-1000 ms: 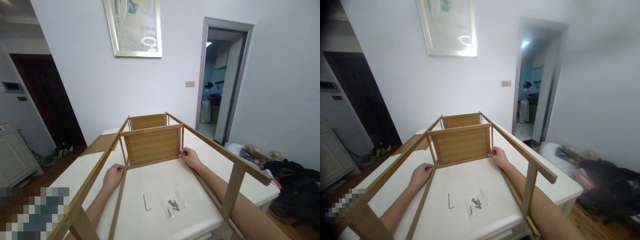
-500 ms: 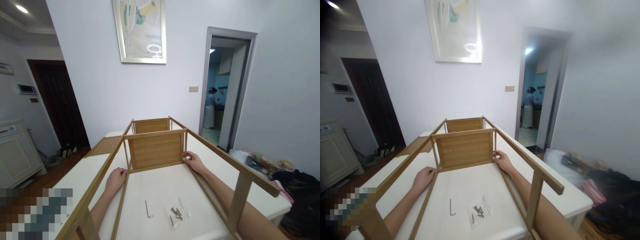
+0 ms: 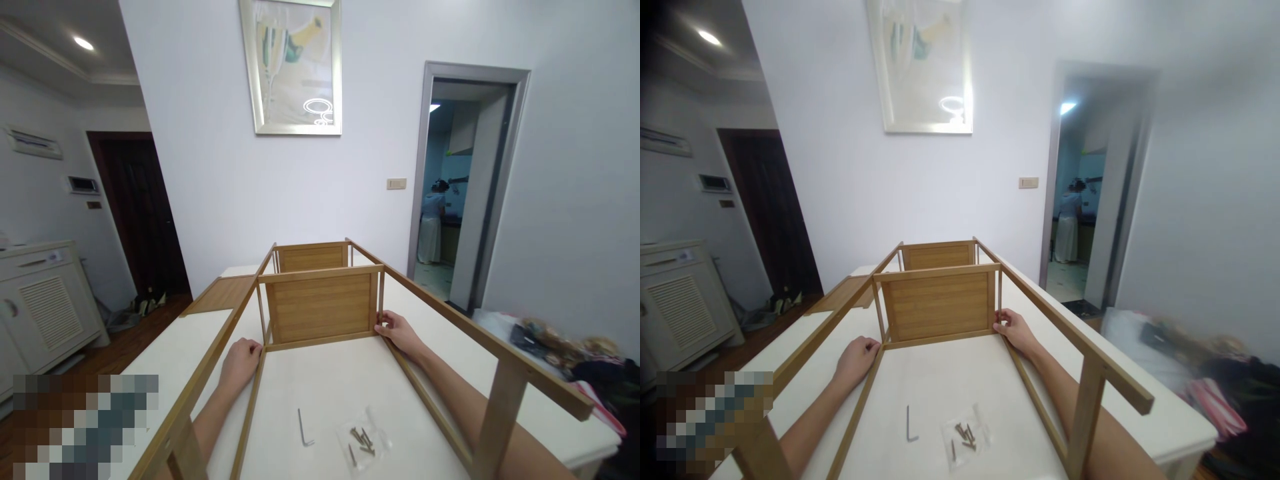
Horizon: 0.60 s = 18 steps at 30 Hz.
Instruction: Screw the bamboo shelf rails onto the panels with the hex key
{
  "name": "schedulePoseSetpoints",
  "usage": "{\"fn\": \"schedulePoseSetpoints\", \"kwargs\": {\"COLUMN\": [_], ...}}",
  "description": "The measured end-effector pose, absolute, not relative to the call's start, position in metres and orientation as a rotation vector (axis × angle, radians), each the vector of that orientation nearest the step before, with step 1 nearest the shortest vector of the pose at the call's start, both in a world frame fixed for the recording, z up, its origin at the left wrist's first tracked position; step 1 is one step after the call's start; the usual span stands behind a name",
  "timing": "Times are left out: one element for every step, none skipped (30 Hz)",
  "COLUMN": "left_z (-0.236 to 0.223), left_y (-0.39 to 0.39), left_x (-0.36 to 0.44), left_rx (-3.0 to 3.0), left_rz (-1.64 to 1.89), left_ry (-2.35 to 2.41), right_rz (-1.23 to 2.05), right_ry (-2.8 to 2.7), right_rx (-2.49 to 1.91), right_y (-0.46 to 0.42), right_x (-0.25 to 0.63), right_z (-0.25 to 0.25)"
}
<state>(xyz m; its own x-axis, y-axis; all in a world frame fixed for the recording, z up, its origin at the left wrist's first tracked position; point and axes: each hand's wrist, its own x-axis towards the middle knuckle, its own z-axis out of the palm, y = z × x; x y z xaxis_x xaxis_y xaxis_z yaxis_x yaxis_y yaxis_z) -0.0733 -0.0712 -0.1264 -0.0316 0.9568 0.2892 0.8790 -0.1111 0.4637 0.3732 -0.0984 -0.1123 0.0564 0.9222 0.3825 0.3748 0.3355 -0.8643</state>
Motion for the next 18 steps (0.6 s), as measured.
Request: {"fn": "schedulePoseSetpoints", "kwargs": {"left_z": [-0.1264,-0.1263,-0.1261,-0.1258,-0.1255,-0.1252,-0.1249,-0.1245,-0.1243,-0.1241,-0.1239,-0.1238,-0.1236,-0.1234,-0.1232,-0.123,-0.1228,-0.1228], "left_y": [-0.0715,-0.072,-0.0726,-0.0732,-0.0738,-0.0743,-0.0748,-0.0751,-0.0754,-0.0755,-0.0757,-0.0758,-0.076,-0.0761,-0.0763,-0.0764,-0.0765,-0.0766], "left_x": [-0.0729,-0.0726,-0.0723,-0.0722,-0.0721,-0.072,-0.072,-0.072,-0.072,-0.0721,-0.0722,-0.0723,-0.0725,-0.0727,-0.073,-0.0733,-0.0735,-0.0738], "left_rx": [2.083,2.084,2.083,2.083,2.083,2.082,2.081,2.079,2.077,2.075,2.073,2.071,2.07,2.068,2.067,2.066,2.066,2.067], "left_rz": [0.829,0.829,0.83,0.832,0.835,0.838,0.842,0.847,0.851,0.856,0.86,0.864,0.867,0.87,0.874,0.879,0.883,0.886], "left_ry": [1.994,1.99,1.984,1.975,1.965,1.955,1.947,1.939,1.933,1.928,1.923,1.919,1.916,1.913,1.909,1.904,1.899,1.892], "right_rz": [0.63,0.622,0.616,0.611,0.606,0.602,0.598,0.594,0.588,0.583,0.577,0.571,0.565,0.558,0.551,0.544,0.537,0.532], "right_ry": [-1.523,-1.525,-1.527,-1.529,-1.532,-1.534,-1.536,-1.536,-1.537,-1.537,-1.538,-1.537,-1.536,-1.534,-1.532,-1.531,-1.529,-1.529], "right_rx": [-1.234,-1.24,-1.247,-1.255,-1.263,-1.27,-1.277,-1.284,-1.29,-1.297,-1.304,-1.311,-1.319,-1.327,-1.336,-1.343,-1.349,-1.353], "right_y": [-0.0982,-0.098,-0.0978,-0.0976,-0.0974,-0.0971,-0.0968,-0.0964,-0.096,-0.0956,-0.0953,-0.0951,-0.095,-0.095,-0.0951,-0.0954,-0.0958,-0.0963], "right_x": [0.3733,0.3735,0.3736,0.3738,0.374,0.3743,0.3745,0.3748,0.375,0.3753,0.3754,0.3755,0.3755,0.3753,0.375,0.3745,0.3739,0.3733], "right_z": [-0.1127,-0.113,-0.1132,-0.1133,-0.1135,-0.1137,-0.1139,-0.1142,-0.1145,-0.1148,-0.1151,-0.1154,-0.1155,-0.1156,-0.1155,-0.1153,-0.115,-0.1147]}}
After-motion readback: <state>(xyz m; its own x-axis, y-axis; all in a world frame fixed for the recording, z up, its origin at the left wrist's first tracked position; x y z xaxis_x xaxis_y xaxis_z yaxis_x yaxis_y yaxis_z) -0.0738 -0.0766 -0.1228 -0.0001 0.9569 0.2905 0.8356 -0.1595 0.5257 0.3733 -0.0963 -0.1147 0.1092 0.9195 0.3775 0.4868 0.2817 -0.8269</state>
